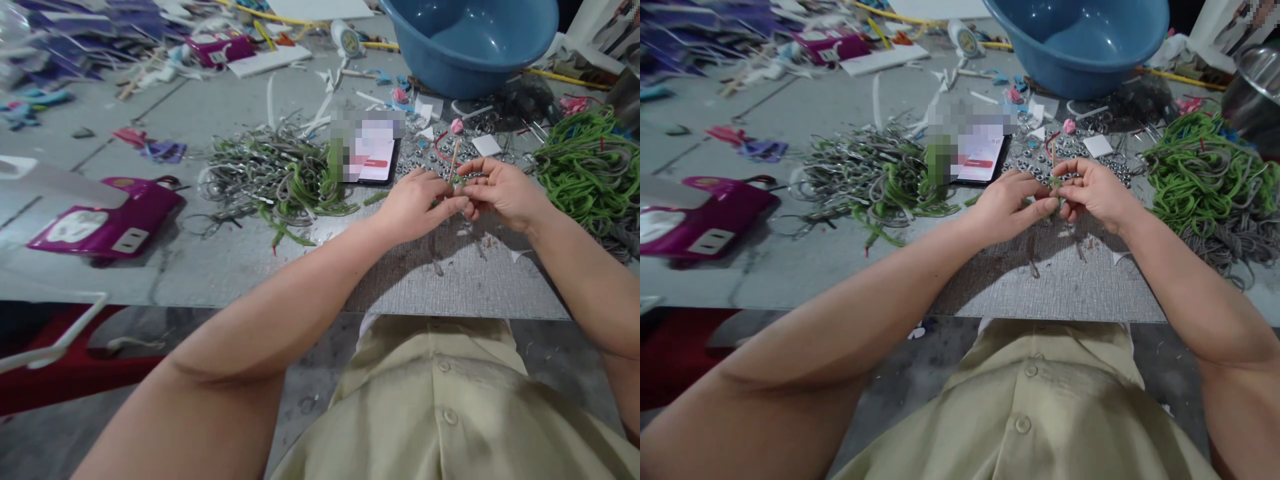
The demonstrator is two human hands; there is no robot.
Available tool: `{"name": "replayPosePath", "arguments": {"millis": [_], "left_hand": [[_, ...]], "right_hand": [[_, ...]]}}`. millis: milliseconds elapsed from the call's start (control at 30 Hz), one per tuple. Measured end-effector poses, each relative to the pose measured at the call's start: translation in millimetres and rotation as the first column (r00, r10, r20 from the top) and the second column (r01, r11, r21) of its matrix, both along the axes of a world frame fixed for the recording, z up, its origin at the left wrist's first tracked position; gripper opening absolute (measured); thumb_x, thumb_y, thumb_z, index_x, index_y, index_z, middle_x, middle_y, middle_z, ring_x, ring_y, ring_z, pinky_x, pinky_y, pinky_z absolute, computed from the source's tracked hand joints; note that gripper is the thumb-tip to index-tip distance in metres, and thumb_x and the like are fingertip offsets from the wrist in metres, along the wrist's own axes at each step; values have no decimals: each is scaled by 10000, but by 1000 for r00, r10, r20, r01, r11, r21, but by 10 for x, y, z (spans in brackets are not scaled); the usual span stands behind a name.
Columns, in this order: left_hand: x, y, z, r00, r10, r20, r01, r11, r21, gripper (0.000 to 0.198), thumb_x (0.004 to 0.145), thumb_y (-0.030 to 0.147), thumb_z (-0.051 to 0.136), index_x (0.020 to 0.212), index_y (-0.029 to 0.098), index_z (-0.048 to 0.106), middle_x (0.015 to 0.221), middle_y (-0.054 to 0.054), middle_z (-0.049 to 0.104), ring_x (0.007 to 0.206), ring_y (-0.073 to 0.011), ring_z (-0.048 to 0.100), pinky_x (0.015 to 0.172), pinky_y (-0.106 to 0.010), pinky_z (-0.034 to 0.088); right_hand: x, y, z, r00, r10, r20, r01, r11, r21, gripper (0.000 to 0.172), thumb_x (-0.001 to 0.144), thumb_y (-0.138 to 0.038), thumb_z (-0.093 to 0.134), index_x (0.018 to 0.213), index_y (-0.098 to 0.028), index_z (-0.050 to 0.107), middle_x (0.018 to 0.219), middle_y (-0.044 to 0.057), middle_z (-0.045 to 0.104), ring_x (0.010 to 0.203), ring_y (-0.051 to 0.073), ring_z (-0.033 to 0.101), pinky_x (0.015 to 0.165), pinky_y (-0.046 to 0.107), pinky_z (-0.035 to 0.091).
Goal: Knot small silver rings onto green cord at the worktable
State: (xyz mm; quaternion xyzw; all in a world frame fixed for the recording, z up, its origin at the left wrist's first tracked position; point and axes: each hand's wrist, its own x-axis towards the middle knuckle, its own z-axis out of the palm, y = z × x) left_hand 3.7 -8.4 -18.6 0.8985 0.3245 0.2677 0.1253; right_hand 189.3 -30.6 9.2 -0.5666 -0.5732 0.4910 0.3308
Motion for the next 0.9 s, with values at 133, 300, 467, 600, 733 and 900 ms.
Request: {"name": "replayPosePath", "arguments": {"millis": [133, 300, 467, 600, 733, 900], "left_hand": [[29, 4, -36, 1000, 3, 14, -3, 1000, -5, 360, 966, 447, 516, 765, 179, 649, 748, -40, 651, 790, -168, 616, 832, -334, 485], [31, 27, -35, 999, -50, -12, 50, 998, -27, 395, 984, 356, 457, 640, 191, 559, 621, -11, 571, 690, -143, 572, 764, -306, 476], [14, 31, -3, 998, -19, -61, 17, 999, -36, 372, 984, 300, 433, 641, 190, 523, 647, -25, 583, 696, -154, 577, 765, -320, 477], [15, 28, -7, 999, -7, -46, 5, 998, -56, 379, 997, 328, 412, 689, 184, 580, 667, -35, 607, 711, -161, 586, 741, -309, 470], [17, 35, -30, 1000, 18, -2, -18, 994, -108, 367, 985, 334, 434, 717, 183, 632, 654, -22, 617, 673, -144, 578, 675, -271, 441], [15, 45, -39, 1000, 2, 27, 2, 991, -136, 403, 985, 351, 445, 647, 189, 593, 616, -16, 602, 610, -129, 541, 597, -262, 394]], "right_hand": [[-17, -11, -16, 997, -37, -63, 39, 999, 30, 210, 834, -141, 629, 1022, -229, 598, 872, 1, 719, 647, 129, 678, 626, 301, 578], [42, 45, -110, 993, -39, -112, 47, 997, 68, 183, 808, -160, 643, 980, -219, 619, 919, 19, 726, 701, 132, 683, 630, 288, 591], [44, 25, -91, 970, -96, 223, 44, 973, 228, 240, 840, -165, 572, 1061, -203, 658, 1050, 73, 709, 720, 144, 671, 608, 289, 553], [-30, -97, -10, 869, -131, 476, -136, 863, 486, 430, 827, -95, 470, 1185, -217, 675, 1337, 111, 622, 997, 206, 668, 766, 340, 540], [-86, -166, -10, 803, 85, 590, -381, 835, 398, 490, 836, -105, 431, 1262, -204, 651, 1169, 89, 711, 1016, 223, 657, 846, 361, 504], [-72, -131, -53, 769, 93, 632, -397, 845, 358, 427, 869, -176, 444, 1234, -163, 666, 1055, 95, 736, 903, 212, 656, 816, 337, 467]]}}
